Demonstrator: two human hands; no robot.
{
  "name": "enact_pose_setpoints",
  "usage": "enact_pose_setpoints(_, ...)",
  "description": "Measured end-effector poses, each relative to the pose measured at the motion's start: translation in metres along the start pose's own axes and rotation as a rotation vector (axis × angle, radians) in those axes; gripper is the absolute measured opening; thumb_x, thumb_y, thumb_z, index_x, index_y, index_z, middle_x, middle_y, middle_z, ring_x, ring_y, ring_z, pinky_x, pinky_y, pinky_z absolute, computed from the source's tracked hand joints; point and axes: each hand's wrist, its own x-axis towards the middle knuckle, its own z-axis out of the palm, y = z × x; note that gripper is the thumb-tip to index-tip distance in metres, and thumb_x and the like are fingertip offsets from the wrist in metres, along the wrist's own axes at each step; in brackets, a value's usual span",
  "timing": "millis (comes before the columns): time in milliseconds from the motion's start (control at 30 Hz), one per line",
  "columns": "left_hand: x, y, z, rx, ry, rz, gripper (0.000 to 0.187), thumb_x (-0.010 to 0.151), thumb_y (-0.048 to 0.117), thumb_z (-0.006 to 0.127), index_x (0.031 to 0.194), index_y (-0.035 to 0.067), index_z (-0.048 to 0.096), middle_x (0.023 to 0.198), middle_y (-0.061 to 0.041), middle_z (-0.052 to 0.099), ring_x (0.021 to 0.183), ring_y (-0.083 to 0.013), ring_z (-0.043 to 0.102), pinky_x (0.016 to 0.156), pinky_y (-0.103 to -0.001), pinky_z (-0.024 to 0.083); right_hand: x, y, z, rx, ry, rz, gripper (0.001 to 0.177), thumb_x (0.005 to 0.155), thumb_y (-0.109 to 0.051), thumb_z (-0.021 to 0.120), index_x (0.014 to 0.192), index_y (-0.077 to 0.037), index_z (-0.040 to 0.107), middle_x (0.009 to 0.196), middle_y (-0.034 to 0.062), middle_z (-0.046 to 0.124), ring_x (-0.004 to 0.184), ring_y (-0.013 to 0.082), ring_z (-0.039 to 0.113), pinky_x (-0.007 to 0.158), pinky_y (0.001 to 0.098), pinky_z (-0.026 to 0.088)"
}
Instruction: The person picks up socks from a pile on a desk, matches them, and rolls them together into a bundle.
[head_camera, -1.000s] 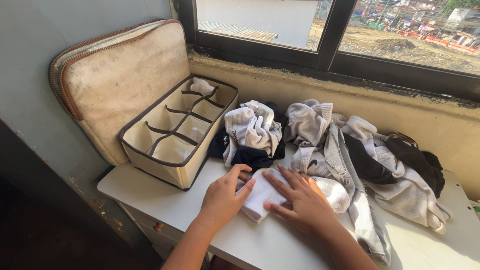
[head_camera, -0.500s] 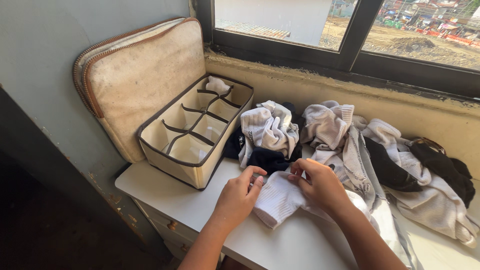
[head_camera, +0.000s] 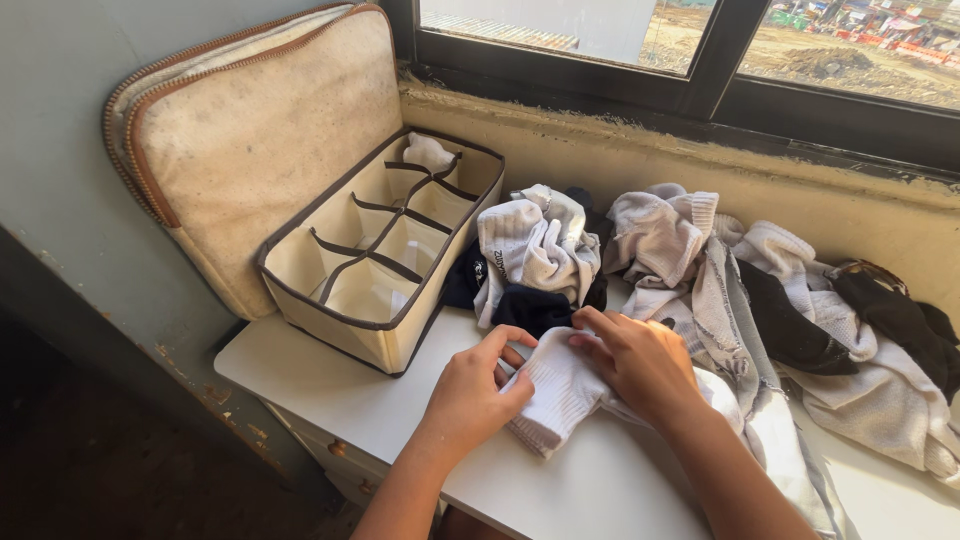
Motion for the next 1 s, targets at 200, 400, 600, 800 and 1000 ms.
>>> enact_pose_setpoints(200, -0.004, 0.0, -0.002, -0.007, 0.162, 0.267, 0.038, 0.068, 0.005, 0.07, 0.104, 0.015, 0.075, 0.115, -0.005, 0.059, 0.105, -0.0206, 0.057, 0.076, -0.035, 0.054, -0.014, -0.012, -0.01, -0.041, 0.17, -0.09, 0.029, 0.084, -0.035, 0.071, 0.107, -0.016, 0.069, 0.095, 0.0059, 0.066, 0.089, 0.0309, 0.065, 0.07, 0.0446, 0.051)
enact_pose_setpoints(400, 0.001, 0.002, 0.027, 0.356, -0.01, 0.359, 0.025, 0.087, 0.023, 0.071, 0.112, 0.021, 0.073, 0.115, 0.001, 0.065, 0.113, -0.022, 0.057, 0.099, -0.043, 0.039, -0.036, -0.004, -0.028, 0.002, -0.034, 0.015, 0.021, 0.086, -0.03, 0.069, 0.104, -0.022, 0.075, 0.096, 0.0007, 0.069, 0.093, 0.0251, 0.065, 0.08, 0.0405, 0.051)
enact_pose_setpoints(600, 0.023, 0.017, 0.057, 0.69, -0.08, 0.43, 0.037, 0.076, 0.024, 0.075, 0.112, 0.019, 0.07, 0.115, -0.005, 0.063, 0.108, -0.0271, 0.057, 0.087, -0.047, 0.04, -0.064, 0.036, -0.043, 0.066, -0.039, 0.073, 0.025, 0.088, -0.025, 0.066, 0.11, -0.02, 0.077, 0.099, 0.0032, 0.072, 0.093, 0.029, 0.065, 0.081, 0.0414, 0.049)
enact_pose_setpoints(800, 0.056, 0.02, 0.074, 0.758, -0.215, 0.443, 0.022, 0.095, 0.037, 0.068, 0.11, 0.021, 0.07, 0.116, -0.002, 0.066, 0.122, -0.0234, 0.057, 0.098, -0.043, 0.045, -0.107, 0.085, -0.06, 0.194, -0.015, 0.744, 0.051, 0.082, -0.043, 0.072, 0.121, -0.011, 0.065, 0.103, 0.0081, 0.07, 0.084, 0.0248, 0.067, 0.082, 0.0363, 0.055)
enact_pose_setpoints(1000, 0.081, 0.018, 0.125, 0.631, -0.365, 0.585, 0.06, 0.076, 0.047, 0.081, 0.124, 0.017, 0.064, 0.124, -0.013, 0.06, 0.121, -0.0348, 0.052, 0.095, -0.052, 0.041, -0.118, 0.08, -0.076, 0.21, -0.316, 0.817, 0.07, 0.072, -0.067, 0.079, 0.103, -0.005, 0.073, 0.104, 0.0088, 0.067, 0.098, 0.0179, 0.063, 0.088, 0.0318, 0.052)
